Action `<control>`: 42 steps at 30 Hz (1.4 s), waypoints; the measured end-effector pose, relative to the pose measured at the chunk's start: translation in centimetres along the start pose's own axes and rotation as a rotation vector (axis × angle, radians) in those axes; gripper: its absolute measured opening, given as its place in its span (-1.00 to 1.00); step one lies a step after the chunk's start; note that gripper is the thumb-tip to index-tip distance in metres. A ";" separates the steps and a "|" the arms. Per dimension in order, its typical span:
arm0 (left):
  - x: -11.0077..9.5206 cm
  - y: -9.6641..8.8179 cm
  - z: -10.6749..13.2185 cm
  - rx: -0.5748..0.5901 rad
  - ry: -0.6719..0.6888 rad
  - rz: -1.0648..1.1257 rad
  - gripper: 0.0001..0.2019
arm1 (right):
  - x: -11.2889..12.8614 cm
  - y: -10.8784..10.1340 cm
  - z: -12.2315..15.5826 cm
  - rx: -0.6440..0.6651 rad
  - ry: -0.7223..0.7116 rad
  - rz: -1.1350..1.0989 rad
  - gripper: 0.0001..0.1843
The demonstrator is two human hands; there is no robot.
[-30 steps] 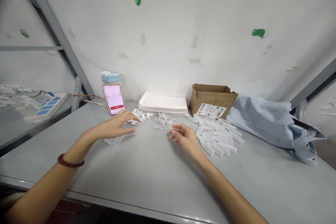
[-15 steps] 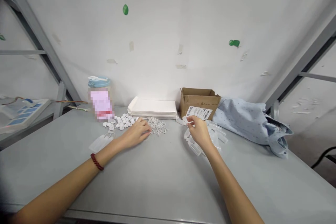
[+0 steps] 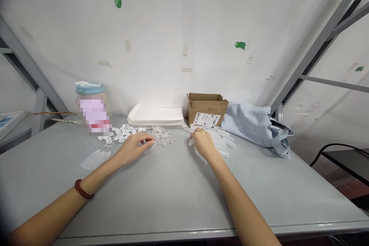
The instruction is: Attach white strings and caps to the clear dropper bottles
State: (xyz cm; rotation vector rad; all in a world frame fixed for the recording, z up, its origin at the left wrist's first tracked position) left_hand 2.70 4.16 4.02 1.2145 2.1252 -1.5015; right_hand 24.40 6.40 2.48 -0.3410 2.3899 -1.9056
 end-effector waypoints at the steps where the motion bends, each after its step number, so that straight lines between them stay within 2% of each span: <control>1: 0.0 0.0 0.0 -0.005 -0.002 0.006 -0.74 | 0.2 0.1 0.0 0.010 -0.012 0.007 -0.44; 7: 0.0 -0.2 0.1 -0.033 -0.058 0.050 -0.71 | 0.9 1.2 -0.4 0.016 -0.099 0.010 -0.44; 12: -0.1 0.2 0.2 0.020 -0.155 0.172 -0.65 | 2.0 0.7 -0.4 -0.135 -0.165 -0.087 -0.61; 16: -0.4 1.0 0.5 0.091 -0.265 0.349 -0.65 | 4.9 -1.2 0.8 -0.292 -0.270 -0.303 -0.69; 20: -0.8 1.9 0.9 0.142 -0.346 0.543 -0.66 | 8.3 -2.0 2.4 -0.343 -0.385 -0.398 -0.74; 24: -0.5 2.4 1.3 0.159 -0.416 0.638 -0.67 | 9.4 -2.1 3.2 -0.381 -0.381 -0.439 -0.74; 30: -0.6 2.9 1.8 0.201 -0.445 0.728 -0.65 | 9.4 -2.1 3.5 -0.370 -0.353 -0.541 -0.72; 35: -0.5 3.4 2.1 0.232 -0.496 0.856 -0.67 | 9.5 -1.7 3.8 -0.333 -0.312 -0.620 -0.51; 38: -0.2 3.7 2.3 0.249 -0.545 0.928 -0.70 | 10.1 -1.6 4.0 -0.323 -0.361 -0.649 -0.43; 42: 0.0 4.2 2.4 0.286 -0.559 0.968 -0.70 | 10.6 -1.7 4.1 -0.313 -0.391 -0.722 -0.45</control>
Point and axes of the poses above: each hand's wrist, its own z-axis away from the middle knuckle, its own y-axis out of the palm, x = y × z, the point moved 9 cm from there along -z, towards the middle knuckle, and after that the axes turned 8 degrees about -x, right-handed, at the moved point
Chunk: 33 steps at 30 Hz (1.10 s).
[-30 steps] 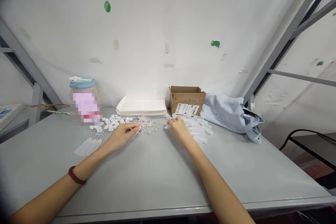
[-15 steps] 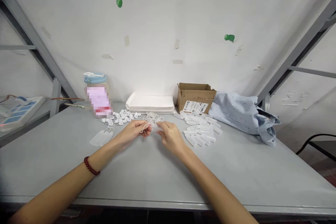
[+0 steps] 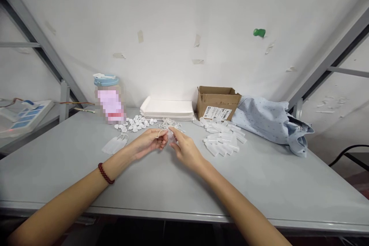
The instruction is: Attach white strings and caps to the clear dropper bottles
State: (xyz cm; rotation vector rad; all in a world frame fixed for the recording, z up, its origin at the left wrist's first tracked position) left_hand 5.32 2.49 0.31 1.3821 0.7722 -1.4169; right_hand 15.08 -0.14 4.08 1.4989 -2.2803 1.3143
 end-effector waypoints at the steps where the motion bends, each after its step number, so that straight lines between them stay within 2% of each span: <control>1: 0.1 0.1 0.0 0.010 -0.003 0.000 -0.69 | 0.0 0.0 0.0 0.001 0.019 -0.025 -0.47; 7: 0.1 -0.1 -0.1 0.008 -0.008 0.003 -0.66 | -0.4 -0.4 -0.1 -0.012 0.208 -0.172 -0.61; 12: 0.0 -0.2 0.0 -0.009 0.011 -0.056 -0.65 | -1.3 0.1 0.2 -0.008 0.337 -0.332 -0.61; 19: -0.8 -0.6 0.1 -0.056 0.082 -0.187 -0.66 | -2.3 0.3 0.4 -0.034 0.458 -0.440 -0.61; 22: -2.0 -1.2 0.1 -0.145 0.190 -0.331 -0.71 | -2.6 0.7 0.7 -0.022 0.518 -0.492 -0.63; 26: -4.6 -1.1 1.0 -0.265 0.475 -0.656 -0.78 | -3.0 1.2 1.0 -0.021 0.598 -0.549 -0.64; 29: -5.4 0.2 2.0 -0.225 0.623 -0.861 -0.79 | -3.2 1.3 1.2 -0.027 0.638 -0.573 -0.62; 33: -5.3 1.7 3.1 -0.109 0.754 -1.024 -0.67 | -3.6 1.3 1.3 -0.043 0.690 -0.594 -0.63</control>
Point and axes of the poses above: each hand's wrist, its own z-axis away from the middle knuckle, its own y-axis out of the palm, x = y × z, the point moved 9 cm from there along -z, towards the middle knuckle, and after that the axes turned 8 degrees about -x, right-handed, at the moved point
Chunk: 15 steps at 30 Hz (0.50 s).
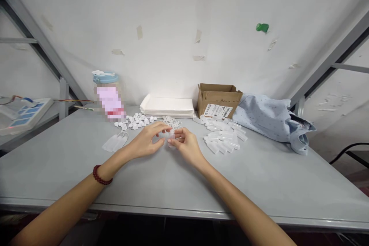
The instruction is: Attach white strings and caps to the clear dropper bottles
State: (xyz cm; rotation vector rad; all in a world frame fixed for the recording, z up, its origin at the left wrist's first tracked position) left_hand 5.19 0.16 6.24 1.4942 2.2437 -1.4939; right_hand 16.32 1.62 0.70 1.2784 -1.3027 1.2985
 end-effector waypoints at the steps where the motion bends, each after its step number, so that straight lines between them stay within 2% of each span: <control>1: -0.2 0.2 0.1 0.021 0.022 -0.019 -0.66 | -0.1 -0.1 -0.1 -0.010 0.009 -0.005 -0.63; 7: -0.1 1.3 0.6 0.083 0.026 -0.091 -0.52 | -0.1 -0.7 -0.2 -0.085 0.034 0.005 -0.61; 15: -0.4 1.4 0.4 0.061 0.032 -0.134 -0.67 | -0.4 -0.5 -0.1 -0.081 -0.017 0.038 -0.61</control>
Point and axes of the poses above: each hand's wrist, its own z-axis away from the middle knuckle, its own y-axis out of the palm, x = y × z, the point moved 9 cm from there along -z, towards the middle knuckle, and after that the axes turned 8 degrees about -x, right-handed, at the moved point
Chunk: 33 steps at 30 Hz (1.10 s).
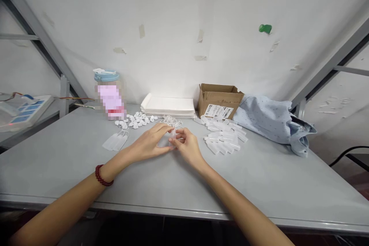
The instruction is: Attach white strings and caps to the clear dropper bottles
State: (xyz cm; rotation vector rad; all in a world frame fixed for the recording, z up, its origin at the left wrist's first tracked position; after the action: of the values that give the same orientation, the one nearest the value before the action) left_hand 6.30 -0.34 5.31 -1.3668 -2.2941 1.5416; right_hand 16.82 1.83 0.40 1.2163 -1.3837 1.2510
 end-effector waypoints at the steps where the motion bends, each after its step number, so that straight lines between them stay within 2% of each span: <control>1: 0.1 0.0 0.0 0.012 -0.004 -0.010 -0.68 | -0.1 0.1 0.0 0.008 -0.008 0.006 -0.61; 6: 1.5 -1.3 0.3 0.137 -0.010 -0.071 -0.71 | -0.2 1.5 0.6 0.144 -0.008 0.026 -0.64; 12: 7.4 -5.5 3.4 0.291 -0.303 -0.165 -0.57 | 1.0 1.0 0.8 0.130 -0.026 0.068 -0.64; 16: 9.7 -6.6 5.7 0.358 -0.387 -0.185 -0.52 | 1.4 0.8 0.6 0.110 -0.030 0.078 -0.63; 20: 10.4 -6.6 6.5 0.387 -0.392 -0.185 -0.51 | 1.4 1.0 0.6 0.116 -0.032 0.123 -0.65; 33: 11.2 -6.4 7.0 0.441 -0.400 -0.186 -0.46 | 1.6 0.7 0.7 0.103 -0.048 0.201 -0.65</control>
State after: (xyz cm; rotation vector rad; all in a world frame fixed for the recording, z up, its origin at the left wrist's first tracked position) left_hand -7.92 1.69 2.28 -0.7706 -1.9988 2.2342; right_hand 15.96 1.00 1.84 1.2067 -1.5225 1.4560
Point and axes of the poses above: each hand's wrist, its own z-axis away from the middle knuckle, its own y-axis out of the palm, x = y × z, the point moved 9 cm from there along -z, towards the middle knuckle, and after that the axes turned 8 degrees about -x, right-handed, at the moved point
